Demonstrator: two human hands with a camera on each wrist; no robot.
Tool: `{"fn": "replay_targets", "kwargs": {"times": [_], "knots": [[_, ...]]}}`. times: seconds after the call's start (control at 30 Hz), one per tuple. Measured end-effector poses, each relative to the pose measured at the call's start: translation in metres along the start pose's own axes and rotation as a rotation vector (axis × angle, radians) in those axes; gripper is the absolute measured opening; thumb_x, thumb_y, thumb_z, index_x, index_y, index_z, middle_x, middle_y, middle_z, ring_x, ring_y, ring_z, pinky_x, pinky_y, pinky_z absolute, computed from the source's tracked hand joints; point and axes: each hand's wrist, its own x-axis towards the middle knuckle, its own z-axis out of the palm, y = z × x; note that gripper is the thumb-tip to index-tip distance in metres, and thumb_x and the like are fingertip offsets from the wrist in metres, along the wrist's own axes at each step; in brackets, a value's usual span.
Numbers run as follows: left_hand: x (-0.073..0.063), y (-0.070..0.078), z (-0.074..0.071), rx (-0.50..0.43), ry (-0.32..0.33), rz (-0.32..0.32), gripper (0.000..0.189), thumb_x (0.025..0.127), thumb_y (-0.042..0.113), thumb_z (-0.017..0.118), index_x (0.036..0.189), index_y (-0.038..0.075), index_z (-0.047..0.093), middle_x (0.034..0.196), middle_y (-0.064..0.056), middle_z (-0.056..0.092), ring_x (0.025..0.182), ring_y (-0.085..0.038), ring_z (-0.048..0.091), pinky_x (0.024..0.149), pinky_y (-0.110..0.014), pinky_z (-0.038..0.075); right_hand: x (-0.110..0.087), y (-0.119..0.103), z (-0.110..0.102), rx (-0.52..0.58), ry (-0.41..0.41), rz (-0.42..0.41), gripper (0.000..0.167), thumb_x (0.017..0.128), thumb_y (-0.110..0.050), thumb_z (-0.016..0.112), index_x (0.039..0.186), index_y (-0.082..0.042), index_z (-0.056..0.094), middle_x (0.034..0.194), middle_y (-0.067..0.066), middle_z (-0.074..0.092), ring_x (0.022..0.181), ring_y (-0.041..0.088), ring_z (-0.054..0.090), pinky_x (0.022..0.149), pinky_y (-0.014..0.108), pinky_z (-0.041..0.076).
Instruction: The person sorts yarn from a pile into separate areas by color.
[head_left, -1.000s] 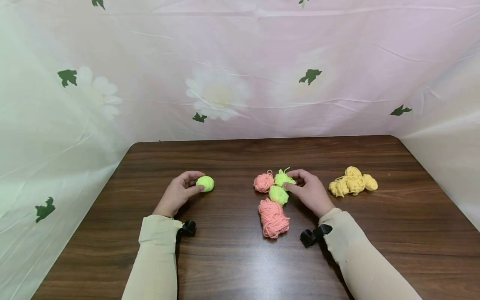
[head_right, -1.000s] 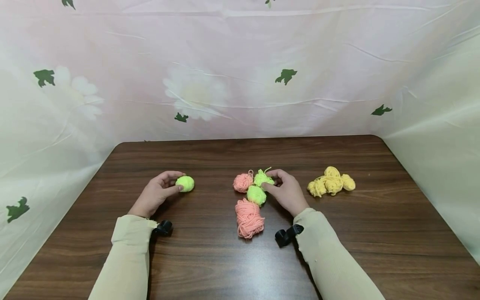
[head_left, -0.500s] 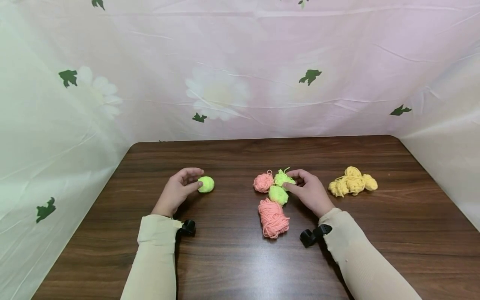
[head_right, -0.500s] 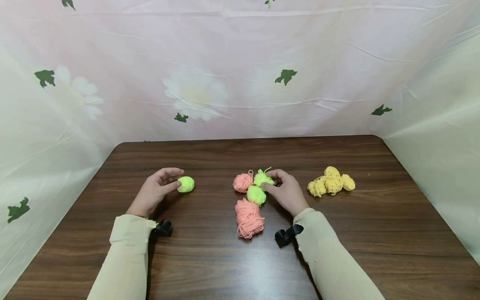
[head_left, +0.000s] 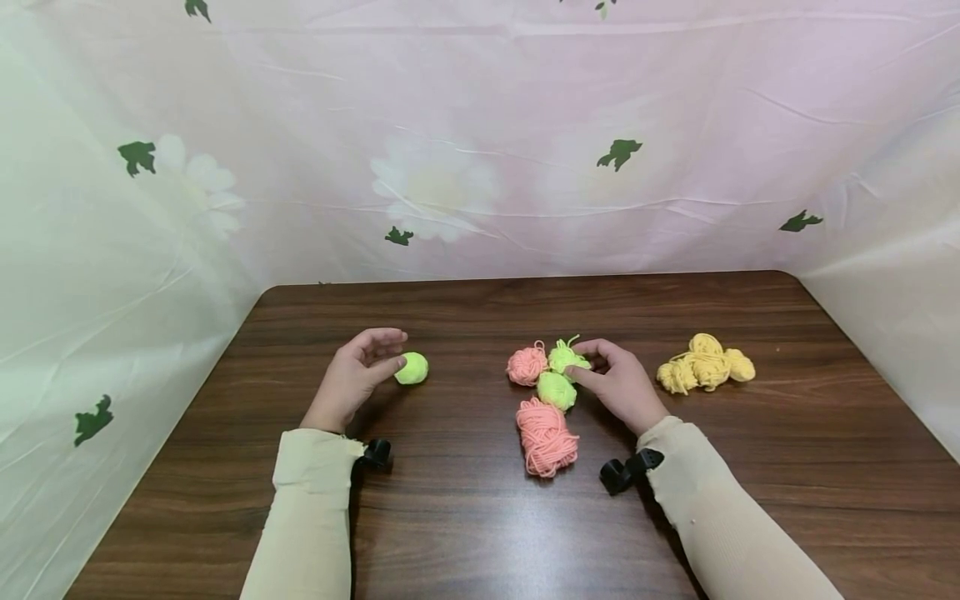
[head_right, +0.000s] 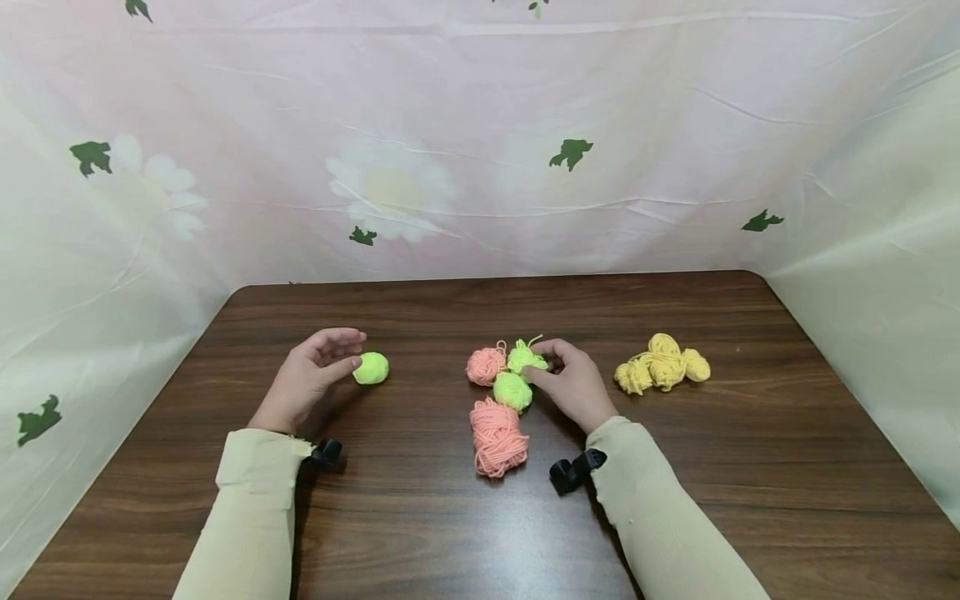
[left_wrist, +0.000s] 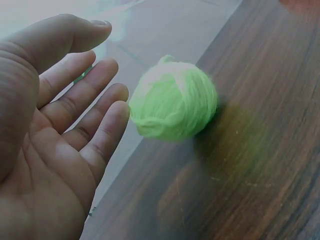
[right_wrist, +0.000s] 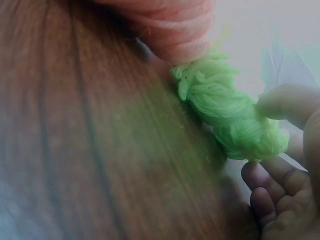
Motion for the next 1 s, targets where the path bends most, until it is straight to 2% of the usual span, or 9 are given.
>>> {"fn": "replay_targets", "kwargs": {"times": [0.1, 0.37, 0.6, 0.8, 1.0], "knots": [[0.000, 0.002, 0.001, 0.004, 0.000, 0.008, 0.039, 0.093, 0.006, 0.072, 0.130, 0.002, 0.060, 0.135, -0.019, 0.059, 0.121, -0.028, 0.056, 0.089, -0.019, 0.049, 0.000, 0.000, 0.000, -0.002, 0.001, -0.001, 0.038, 0.092, -0.029, 0.075, 0.123, -0.009, 0.066, 0.099, 0.008, 0.067, 0.087, 0.022, 0.057, 0.072, 0.033, 0.048], [0.000, 0.009, 0.007, -0.003, -0.020, 0.035, 0.039, 0.093, 0.006, 0.072, 0.129, 0.002, 0.061, 0.135, -0.023, 0.057, 0.121, -0.033, 0.056, 0.089, -0.020, 0.049, 0.000, -0.002, 0.000, 0.005, 0.000, 0.008, 0.039, 0.091, -0.030, 0.076, 0.122, -0.011, 0.067, 0.099, 0.008, 0.066, 0.086, 0.022, 0.056, 0.071, 0.033, 0.048], [0.003, 0.013, 0.022, -0.002, -0.067, 0.061, 0.038, 0.092, 0.006, 0.073, 0.128, 0.003, 0.062, 0.134, -0.023, 0.059, 0.121, -0.029, 0.058, 0.094, -0.024, 0.050, 0.000, 0.000, 0.000, 0.002, -0.004, 0.009, 0.040, 0.091, -0.031, 0.076, 0.123, -0.010, 0.066, 0.099, 0.009, 0.066, 0.086, 0.023, 0.056, 0.072, 0.034, 0.047], [0.005, 0.019, 0.036, -0.010, -0.075, 0.102, 0.035, 0.091, 0.003, 0.073, 0.125, 0.003, 0.063, 0.127, -0.017, 0.064, 0.116, -0.025, 0.060, 0.093, -0.028, 0.052, 0.001, 0.000, 0.000, -0.001, -0.002, 0.009, 0.040, 0.091, -0.031, 0.076, 0.123, -0.010, 0.066, 0.099, 0.009, 0.066, 0.087, 0.023, 0.056, 0.073, 0.034, 0.047], [0.005, 0.023, 0.050, -0.060, -0.120, 0.128, 0.033, 0.091, -0.002, 0.071, 0.123, 0.000, 0.063, 0.126, -0.027, 0.062, 0.115, -0.038, 0.061, 0.095, -0.033, 0.053, 0.000, -0.002, 0.000, 0.004, -0.004, 0.015, 0.040, 0.091, -0.031, 0.076, 0.123, -0.010, 0.066, 0.100, 0.009, 0.066, 0.088, 0.023, 0.056, 0.074, 0.036, 0.047]]}}
